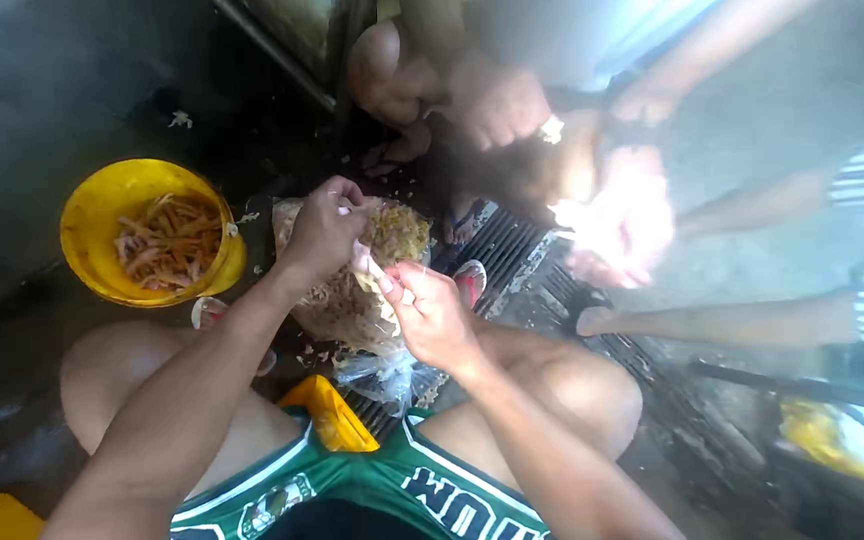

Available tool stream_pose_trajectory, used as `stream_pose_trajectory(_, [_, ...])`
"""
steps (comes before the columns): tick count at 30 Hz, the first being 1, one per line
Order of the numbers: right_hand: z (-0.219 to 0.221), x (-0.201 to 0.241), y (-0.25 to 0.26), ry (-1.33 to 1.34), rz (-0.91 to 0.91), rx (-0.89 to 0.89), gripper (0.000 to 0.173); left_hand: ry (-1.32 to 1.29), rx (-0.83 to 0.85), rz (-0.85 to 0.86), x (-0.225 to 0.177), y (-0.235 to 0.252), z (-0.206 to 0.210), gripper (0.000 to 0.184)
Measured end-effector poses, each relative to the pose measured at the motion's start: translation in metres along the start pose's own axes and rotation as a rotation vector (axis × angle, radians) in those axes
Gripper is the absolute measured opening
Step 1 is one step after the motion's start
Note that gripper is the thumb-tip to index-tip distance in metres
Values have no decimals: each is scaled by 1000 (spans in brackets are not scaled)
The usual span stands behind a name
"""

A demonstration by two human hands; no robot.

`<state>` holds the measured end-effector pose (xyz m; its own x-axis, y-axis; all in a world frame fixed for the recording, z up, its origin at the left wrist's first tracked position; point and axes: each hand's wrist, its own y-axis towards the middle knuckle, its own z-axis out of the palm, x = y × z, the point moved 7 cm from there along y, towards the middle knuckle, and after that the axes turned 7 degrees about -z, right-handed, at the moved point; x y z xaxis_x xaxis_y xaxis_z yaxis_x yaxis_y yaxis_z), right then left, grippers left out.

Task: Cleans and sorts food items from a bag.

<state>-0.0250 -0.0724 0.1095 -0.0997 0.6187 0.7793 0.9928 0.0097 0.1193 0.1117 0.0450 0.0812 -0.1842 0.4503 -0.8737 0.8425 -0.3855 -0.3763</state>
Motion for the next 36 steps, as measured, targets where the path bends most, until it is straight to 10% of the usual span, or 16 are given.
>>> stream_pose_trajectory(5, [-4, 15, -13, 73, -87, 10, 30, -406, -211, -141, 22, 19, -58, 25])
stream_pose_trajectory(12, [-20, -16, 6, 136, 172, -71, 31, -566, 134, -180, 12, -12, -14, 21])
stream_pose_trajectory(17, [-2, -5, 9, 327, 17, 35, 29, -586, 311, -202, 8, -26, 19, 20])
stream_pose_trajectory(25, [12, 6, 10, 419, 6, 120, 29, -400, -103, -87, 14, 1, -18, 17])
stream_pose_trajectory(30, [7, 32, -14, 464, -165, 168, 35, -708, -455, -194, 33, 27, -106, 6])
stream_pose_trajectory(36, [5, -9, 6, 440, 186, 83, 27, -841, -152, -232, 24, 3, -36, 8])
